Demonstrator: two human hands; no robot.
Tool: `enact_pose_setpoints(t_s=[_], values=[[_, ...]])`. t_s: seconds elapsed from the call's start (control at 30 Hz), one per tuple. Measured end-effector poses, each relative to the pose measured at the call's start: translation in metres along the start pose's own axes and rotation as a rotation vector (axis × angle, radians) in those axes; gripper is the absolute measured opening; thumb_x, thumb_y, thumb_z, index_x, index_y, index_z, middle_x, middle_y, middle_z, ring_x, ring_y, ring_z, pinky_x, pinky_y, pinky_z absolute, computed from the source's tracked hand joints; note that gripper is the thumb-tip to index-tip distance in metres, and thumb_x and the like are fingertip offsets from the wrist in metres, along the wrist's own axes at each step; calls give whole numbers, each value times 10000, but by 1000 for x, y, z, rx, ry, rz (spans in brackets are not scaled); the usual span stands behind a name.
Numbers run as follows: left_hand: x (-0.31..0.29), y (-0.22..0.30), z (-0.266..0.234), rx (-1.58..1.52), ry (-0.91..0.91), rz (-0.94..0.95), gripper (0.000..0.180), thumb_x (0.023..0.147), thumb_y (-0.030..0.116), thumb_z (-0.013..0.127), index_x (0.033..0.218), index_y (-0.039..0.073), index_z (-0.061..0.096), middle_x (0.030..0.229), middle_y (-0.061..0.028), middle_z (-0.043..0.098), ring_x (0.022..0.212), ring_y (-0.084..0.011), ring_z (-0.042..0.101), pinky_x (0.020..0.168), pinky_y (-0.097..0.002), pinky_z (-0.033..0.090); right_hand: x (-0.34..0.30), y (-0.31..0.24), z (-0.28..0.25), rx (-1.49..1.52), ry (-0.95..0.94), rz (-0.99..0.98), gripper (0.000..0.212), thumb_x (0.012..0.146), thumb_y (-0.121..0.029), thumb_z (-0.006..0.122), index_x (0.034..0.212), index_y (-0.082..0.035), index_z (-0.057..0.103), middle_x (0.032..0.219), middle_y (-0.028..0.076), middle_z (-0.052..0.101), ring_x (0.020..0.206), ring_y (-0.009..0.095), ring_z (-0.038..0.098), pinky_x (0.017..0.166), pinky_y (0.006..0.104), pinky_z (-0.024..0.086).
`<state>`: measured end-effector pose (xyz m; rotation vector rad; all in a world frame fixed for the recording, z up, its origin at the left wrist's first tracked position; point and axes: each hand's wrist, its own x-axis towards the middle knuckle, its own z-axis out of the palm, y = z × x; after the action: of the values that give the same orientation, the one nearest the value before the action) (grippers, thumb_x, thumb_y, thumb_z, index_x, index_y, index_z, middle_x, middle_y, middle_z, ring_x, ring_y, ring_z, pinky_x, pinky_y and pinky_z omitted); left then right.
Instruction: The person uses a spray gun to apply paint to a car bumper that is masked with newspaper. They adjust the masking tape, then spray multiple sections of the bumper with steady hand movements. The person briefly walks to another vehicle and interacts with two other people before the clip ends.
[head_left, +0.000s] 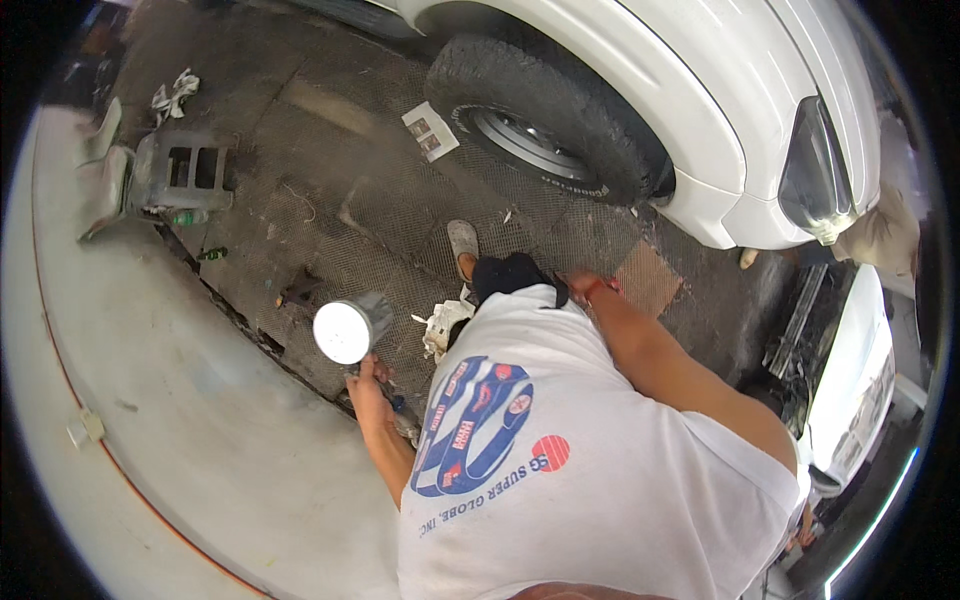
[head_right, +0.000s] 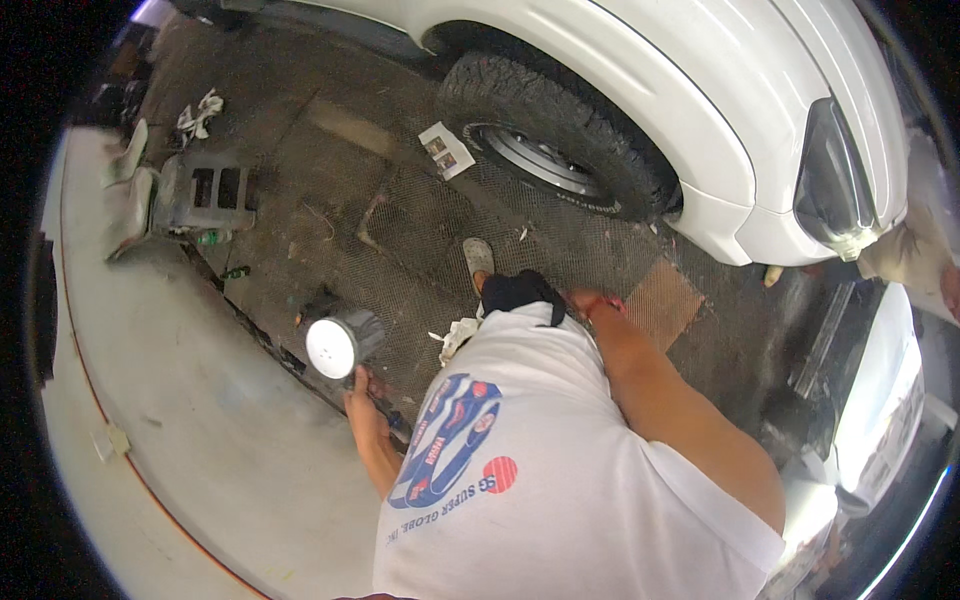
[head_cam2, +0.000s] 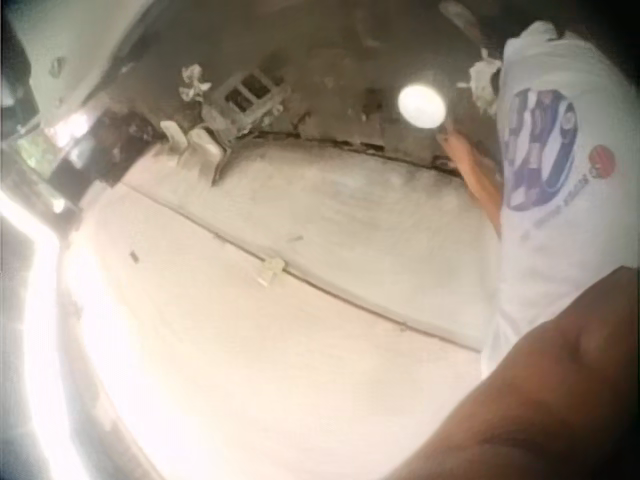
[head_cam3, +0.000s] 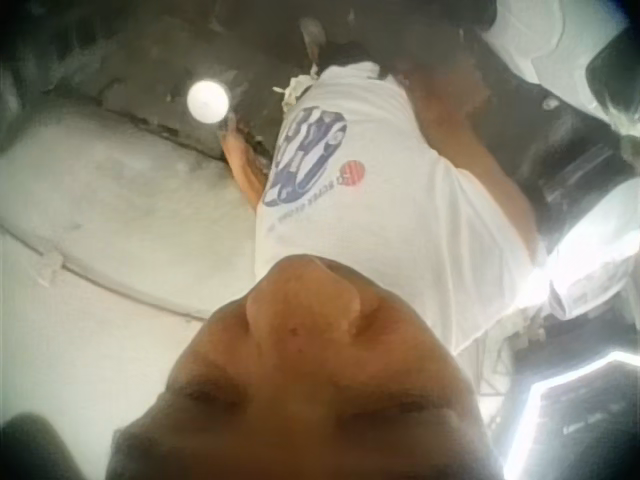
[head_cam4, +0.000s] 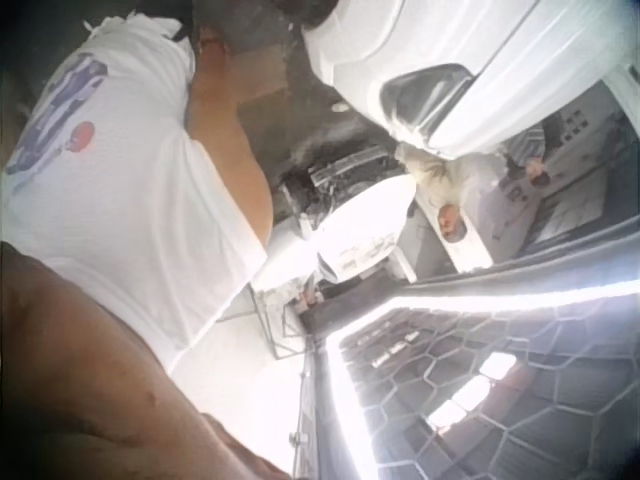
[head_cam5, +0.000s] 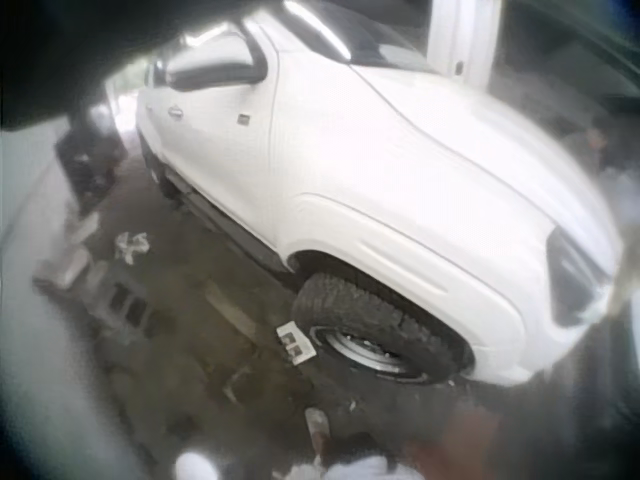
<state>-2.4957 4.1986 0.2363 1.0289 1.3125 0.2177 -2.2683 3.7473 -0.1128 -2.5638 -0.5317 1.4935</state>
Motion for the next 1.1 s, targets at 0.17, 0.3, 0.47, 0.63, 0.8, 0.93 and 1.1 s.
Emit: enact_pose_setpoints(t_s=[0.17, 0.3, 0.47, 0.63, 0.8, 0.93, 1.1], values=[[53, 74, 6, 25, -42, 91, 184, 1074, 157, 648, 936, 35, 635, 778, 0, 526, 707, -131, 461, 717, -340, 472, 34, -110, -98, 397, 52, 196, 793, 1020, -639, 564, 1457, 21, 602, 1347, 277, 658, 1250, 406, 630, 1106, 512, 448], [87, 129, 6, 82, -104, 135, 231, 1072, 257, 679, 936, 72, 655, 777, 23, 523, 718, -120, 470, 749, -340, 468, 34, -150, -126, 508, 71, 181, 871, 1026, -687, 535, 1530, 23, 531, 1520, 300, 573, 1395, 421, 588, 1184, 514, 435], [140, 175, 3, 118, -256, 146, 286, 1072, 325, 697, 932, 78, 656, 775, 24, 525, 724, -117, 478, 759, -339, 467, 7, -169, -82, 727, 115, 420, 703, 1048, -586, 590, 1395, 25, 592, 1014, 117, 712, 682, 191, 660, 581, 375, 535], [211, 215, -9, 304, -478, 111, 174, 1068, 163, 657, 948, 40, 626, 765, 3, 517, 702, -125, 459, 730, -347, 482, -23, -206, -2, 590, 161, 547, 710, 1051, -589, 580, 1359, 50, 616, 1026, 171, 739, 695, 222, 711, 595, 399, 569], [284, 258, -41, 560, -725, 105, 200, 1072, 206, 643, 955, 47, 617, 760, 10, 484, 699, -149, 440, 751, -373, 480, -62, -316, 112, 968, 309, 714, 707, 1043, -566, 609, 1316, 86, 631, 996, 206, 747, 684, 247, 739, 601, 372, 600], [317, 279, -84, 710, -663, 137, 243, 1044, 180, 685, 1153, -21, 601, 783, -7, 523, 707, -130, 454, 734, -334, 451, -68, -413, 164, 1015, 258, 702, 809, 1006, -594, 644, 1436, 87, 577, 1136, 238, 746, 801, 292, 766, 732, 399, 629], [328, 305, -126, 757, -832, 210, 202, 1059, 212, 666, 921, 100, 570, 754, 33, 451, 688, -123, 406, 657, -335, 344, -69, -438, 112, 790, 491, 642, 959, 964, -704, 609, 1522, 71, 524, 1474, 311, 606, 1368, 424, 596, 1158, 483, 468]])
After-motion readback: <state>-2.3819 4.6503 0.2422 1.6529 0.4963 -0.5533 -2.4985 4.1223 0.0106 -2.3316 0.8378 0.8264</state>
